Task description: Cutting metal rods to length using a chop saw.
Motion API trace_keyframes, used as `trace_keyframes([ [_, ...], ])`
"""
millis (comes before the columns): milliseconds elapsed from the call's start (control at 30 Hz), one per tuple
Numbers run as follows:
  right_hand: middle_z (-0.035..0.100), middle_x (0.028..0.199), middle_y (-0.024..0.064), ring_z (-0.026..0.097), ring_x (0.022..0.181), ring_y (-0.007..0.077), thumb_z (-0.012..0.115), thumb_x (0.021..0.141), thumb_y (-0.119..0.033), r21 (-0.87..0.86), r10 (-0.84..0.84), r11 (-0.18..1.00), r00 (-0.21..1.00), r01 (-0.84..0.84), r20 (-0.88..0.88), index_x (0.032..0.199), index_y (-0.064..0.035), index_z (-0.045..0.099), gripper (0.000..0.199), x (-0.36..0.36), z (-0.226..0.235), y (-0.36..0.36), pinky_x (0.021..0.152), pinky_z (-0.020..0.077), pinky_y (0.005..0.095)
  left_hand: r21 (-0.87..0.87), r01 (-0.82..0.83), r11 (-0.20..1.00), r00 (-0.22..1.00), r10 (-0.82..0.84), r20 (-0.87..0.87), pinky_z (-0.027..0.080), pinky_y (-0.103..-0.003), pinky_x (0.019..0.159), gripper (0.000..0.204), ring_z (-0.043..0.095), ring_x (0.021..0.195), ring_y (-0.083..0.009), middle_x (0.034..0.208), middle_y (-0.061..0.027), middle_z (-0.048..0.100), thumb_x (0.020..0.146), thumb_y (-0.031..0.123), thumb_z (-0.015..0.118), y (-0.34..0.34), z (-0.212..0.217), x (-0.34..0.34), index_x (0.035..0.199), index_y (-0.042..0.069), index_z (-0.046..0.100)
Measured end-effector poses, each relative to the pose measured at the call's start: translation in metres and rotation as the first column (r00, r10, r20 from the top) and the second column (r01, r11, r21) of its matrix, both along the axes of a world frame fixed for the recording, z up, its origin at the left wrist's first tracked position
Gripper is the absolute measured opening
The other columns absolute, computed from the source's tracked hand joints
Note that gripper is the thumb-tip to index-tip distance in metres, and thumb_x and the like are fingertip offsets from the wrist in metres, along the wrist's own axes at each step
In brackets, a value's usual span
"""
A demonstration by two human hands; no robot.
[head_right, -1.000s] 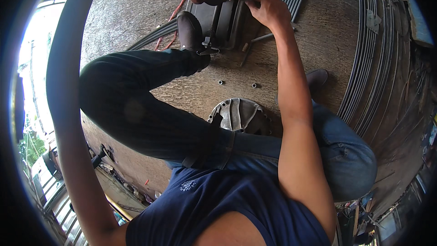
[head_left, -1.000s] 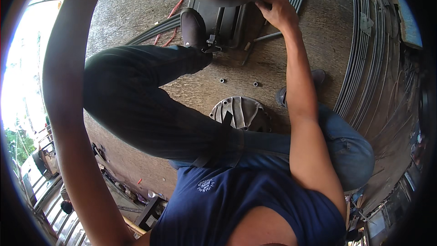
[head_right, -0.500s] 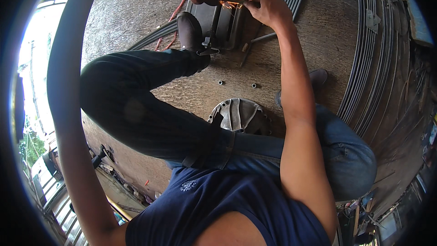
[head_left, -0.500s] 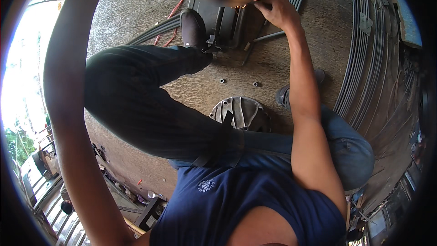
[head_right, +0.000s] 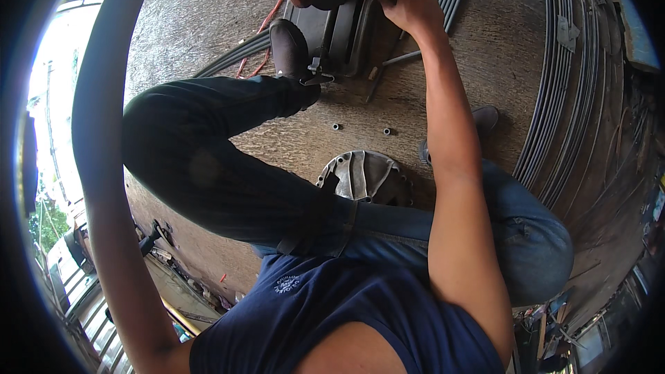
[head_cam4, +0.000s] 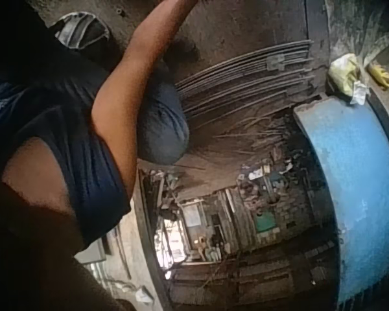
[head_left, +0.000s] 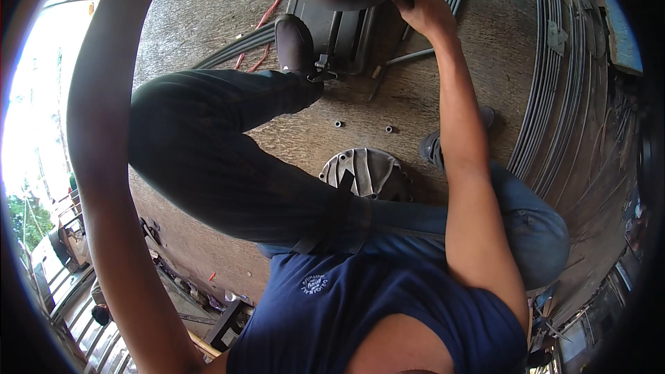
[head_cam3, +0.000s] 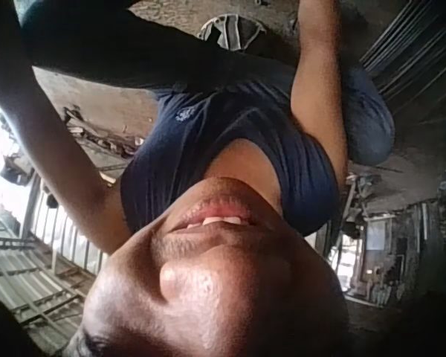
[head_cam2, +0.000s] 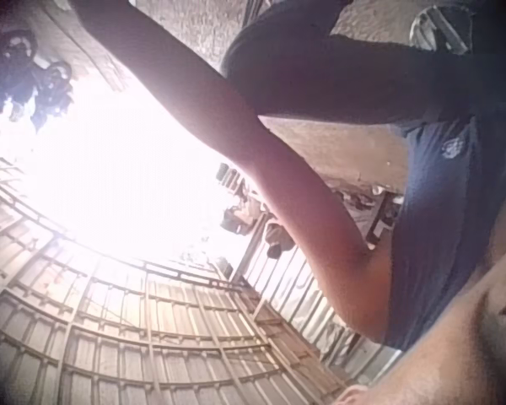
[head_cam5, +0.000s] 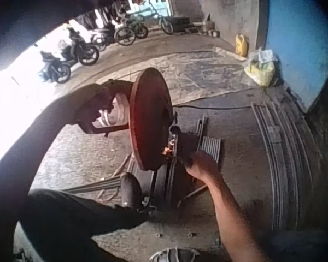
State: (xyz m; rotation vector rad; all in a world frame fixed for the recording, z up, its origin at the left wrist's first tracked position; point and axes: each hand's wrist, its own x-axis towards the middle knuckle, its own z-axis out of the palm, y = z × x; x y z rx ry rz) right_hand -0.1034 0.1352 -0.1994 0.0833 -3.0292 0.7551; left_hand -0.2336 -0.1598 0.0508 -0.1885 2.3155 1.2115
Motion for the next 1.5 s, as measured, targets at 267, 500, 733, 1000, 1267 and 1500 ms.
trace_keyframes([
  [267, 0.070, 0.084, 0.0133, 0.067, 0.082, 0.0327, 0.060, 0.089, -0.043, -0.012, 0.042, 0.999, 0.999, -0.042, 0.024, 0.095, -0.0134, 0.073, 0.033, 0.011, -0.002, -0.001, 0.070, 0.0532, 0.0407, 0.001, 0.069, 0.998, 0.994, -0.069, -0.086, 0.034, -0.032, 0.038, 0.026, 0.038, 0.046, -0.0132, 0.060, 0.0012, 0.046, 0.080, 0.038, 0.056, -0.003, -0.005, -0.001, 0.084, 0.013, 0.061],
  [500, 0.063, 0.065, 0.0084, 0.059, 0.059, 0.0224, 0.061, 0.090, -0.038, -0.254, 0.160, 0.951, 0.983, -0.178, -0.090, 0.087, -0.0059, 0.072, 0.034, 0.025, -0.004, 0.002, 0.057, 0.0435, 0.0365, -0.053, 0.043, 0.998, 0.999, -0.043, -0.003, 0.031, -0.032, 0.034, 0.025, 0.033, 0.041, -0.0127, 0.053, 0.0029, 0.036, 0.080, 0.038, 0.054, 0.014, 0.012, 0.020, 0.080, 0.012, 0.056],
  [733, 0.036, 0.046, -0.0072, 0.030, 0.046, 0.0033, 0.061, 0.089, -0.029, -0.857, 0.352, 0.510, 0.927, -0.074, 0.130, 0.066, -0.0044, 0.066, 0.034, 0.051, 0.003, 0.014, 0.046, 0.0215, 0.0256, -0.077, -0.009, 0.997, 0.999, 0.011, 0.031, 0.034, -0.033, 0.038, 0.025, 0.034, 0.044, -0.0125, 0.056, 0.0016, 0.038, 0.080, 0.037, 0.056, 0.015, 0.011, 0.016, 0.081, 0.012, 0.055],
  [1000, 0.039, 0.049, -0.0065, 0.031, 0.048, 0.0030, 0.061, 0.088, -0.027, -0.886, 0.293, 0.463, 0.948, -0.026, 0.125, 0.062, -0.0050, 0.063, 0.034, 0.060, 0.017, 0.026, 0.047, 0.0224, 0.0233, -0.028, -0.026, 0.999, 0.994, 0.023, -0.108, 0.038, -0.031, 0.046, 0.024, 0.041, 0.058, -0.0141, 0.070, -0.0019, 0.047, 0.079, 0.035, 0.058, 0.012, 0.004, 0.015, 0.083, 0.011, 0.057],
  [1267, 0.041, 0.049, -0.0067, 0.033, 0.047, 0.0030, 0.062, 0.087, -0.029, -0.870, 0.258, 0.491, 0.961, -0.037, 0.104, 0.062, -0.0056, 0.064, 0.034, 0.055, 0.008, 0.029, 0.047, 0.0255, 0.0233, -0.068, -0.047, 0.997, 0.996, 0.042, -0.080, 0.040, -0.033, 0.044, 0.022, 0.041, 0.052, -0.0160, 0.064, -0.0020, 0.045, 0.078, 0.033, 0.060, 0.012, 0.007, 0.015, 0.079, 0.011, 0.057],
  [1500, 0.054, 0.050, 0.0025, 0.046, 0.047, 0.0110, 0.064, 0.085, -0.041, -0.499, 0.180, 0.854, 0.983, -0.148, 0.018, 0.076, -0.0026, 0.073, 0.041, 0.039, 0.000, 0.032, 0.047, 0.0326, 0.0302, -0.008, -0.049, 0.999, 0.997, 0.048, -0.058, 0.038, -0.034, 0.041, 0.022, 0.040, 0.048, -0.0157, 0.059, -0.0021, 0.043, 0.077, 0.033, 0.061, 0.005, 0.006, 0.008, 0.074, 0.012, 0.054],
])
